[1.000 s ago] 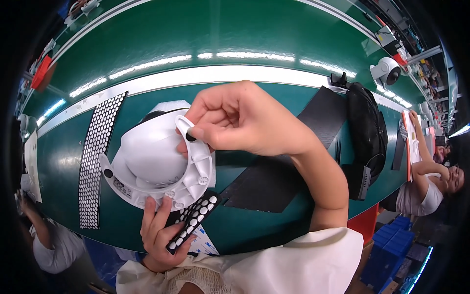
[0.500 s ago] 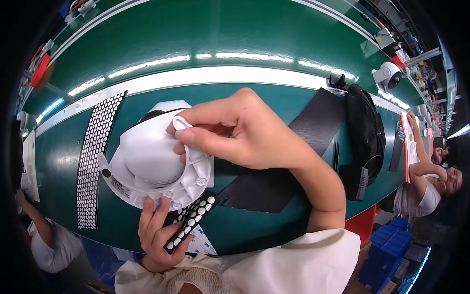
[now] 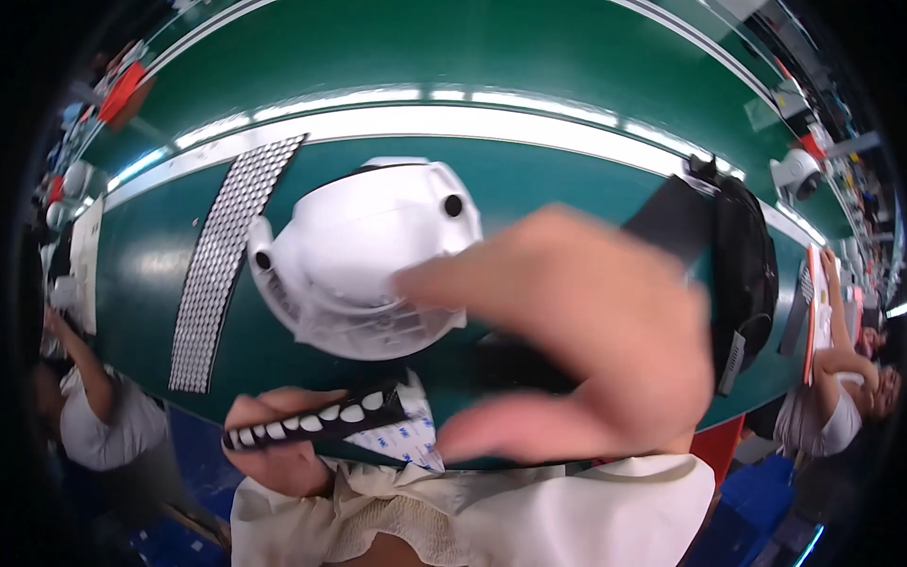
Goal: Assembling small black rubber pads onto the base of white plastic camera mounts on an assembly line.
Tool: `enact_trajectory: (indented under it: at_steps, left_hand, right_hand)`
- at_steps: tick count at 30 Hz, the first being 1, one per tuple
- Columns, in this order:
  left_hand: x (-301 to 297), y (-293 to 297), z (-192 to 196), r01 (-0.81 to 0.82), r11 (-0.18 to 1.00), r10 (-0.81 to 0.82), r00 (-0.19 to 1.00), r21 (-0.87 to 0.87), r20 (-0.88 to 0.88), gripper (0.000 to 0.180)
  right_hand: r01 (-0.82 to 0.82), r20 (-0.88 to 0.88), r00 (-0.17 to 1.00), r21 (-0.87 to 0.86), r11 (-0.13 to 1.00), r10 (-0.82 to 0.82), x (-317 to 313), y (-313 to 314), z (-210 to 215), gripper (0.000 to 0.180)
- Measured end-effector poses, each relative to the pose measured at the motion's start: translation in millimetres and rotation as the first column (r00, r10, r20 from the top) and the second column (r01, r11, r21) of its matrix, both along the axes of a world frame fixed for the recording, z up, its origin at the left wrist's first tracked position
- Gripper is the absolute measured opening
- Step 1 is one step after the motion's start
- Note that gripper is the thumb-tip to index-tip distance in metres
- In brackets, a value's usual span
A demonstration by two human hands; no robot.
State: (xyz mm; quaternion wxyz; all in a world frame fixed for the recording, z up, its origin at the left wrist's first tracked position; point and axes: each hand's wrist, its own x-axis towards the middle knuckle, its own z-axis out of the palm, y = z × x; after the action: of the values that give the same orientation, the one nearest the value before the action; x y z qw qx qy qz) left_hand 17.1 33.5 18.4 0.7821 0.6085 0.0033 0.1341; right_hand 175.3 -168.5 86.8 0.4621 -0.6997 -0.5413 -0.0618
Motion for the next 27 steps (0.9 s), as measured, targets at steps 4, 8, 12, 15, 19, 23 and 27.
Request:
enact_trajectory:
  at_steps: [4,8,12,15,19,23,27]
  left_hand:
    - [1.2,-7.0,-1.2,-0.017,0.969,0.023,0.999,-0.245,0.022,0.031]
    - [5.0,-0.3,6.0,-0.099,0.991,0.097,0.995,0.089,0.028,0.049]
    - [1.9,0.5,4.3,-0.216,0.935,0.206,0.976,0.282,0.066,0.024]
    - [0.9,-0.3,1.0,-0.264,0.896,0.239,0.964,0.357,0.112,0.02]
    - [4.1,2.0,-1.6,-0.215,0.899,0.175,0.975,0.38,0.139,0.019]
    - [10.4,-3.0,-8.6,-0.225,0.9,0.137,0.959,0.373,0.248,0.021]
    - [9.4,-2.3,-5.1,-0.193,0.892,0.124,0.974,0.409,0.189,0.019]
  right_hand:
    - [-0.189,-0.304,0.943,-0.155,0.97,0.136,-30.6,37.6,-13.0,0.051]
    - [-0.255,-0.528,0.834,-0.117,0.96,0.157,-28.6,49.8,-22.8,0.022]
    - [-0.239,-0.561,0.815,-0.095,0.966,0.146,-32.8,53.4,-27.7,0.009]
    - [-0.23,-0.544,0.824,-0.073,0.97,0.155,-35.3,50.9,-30.8,0.011]
    - [-0.225,-0.321,0.932,-0.151,0.962,0.168,-25.4,49.9,-25.1,0.015]
    - [-0.026,0.034,0.999,-0.103,0.994,0.03,-32.4,60.1,-1.7,0.03]
    - [0.013,0.161,0.987,-0.209,0.978,0.021,-47.5,63.2,0.1,0.026]
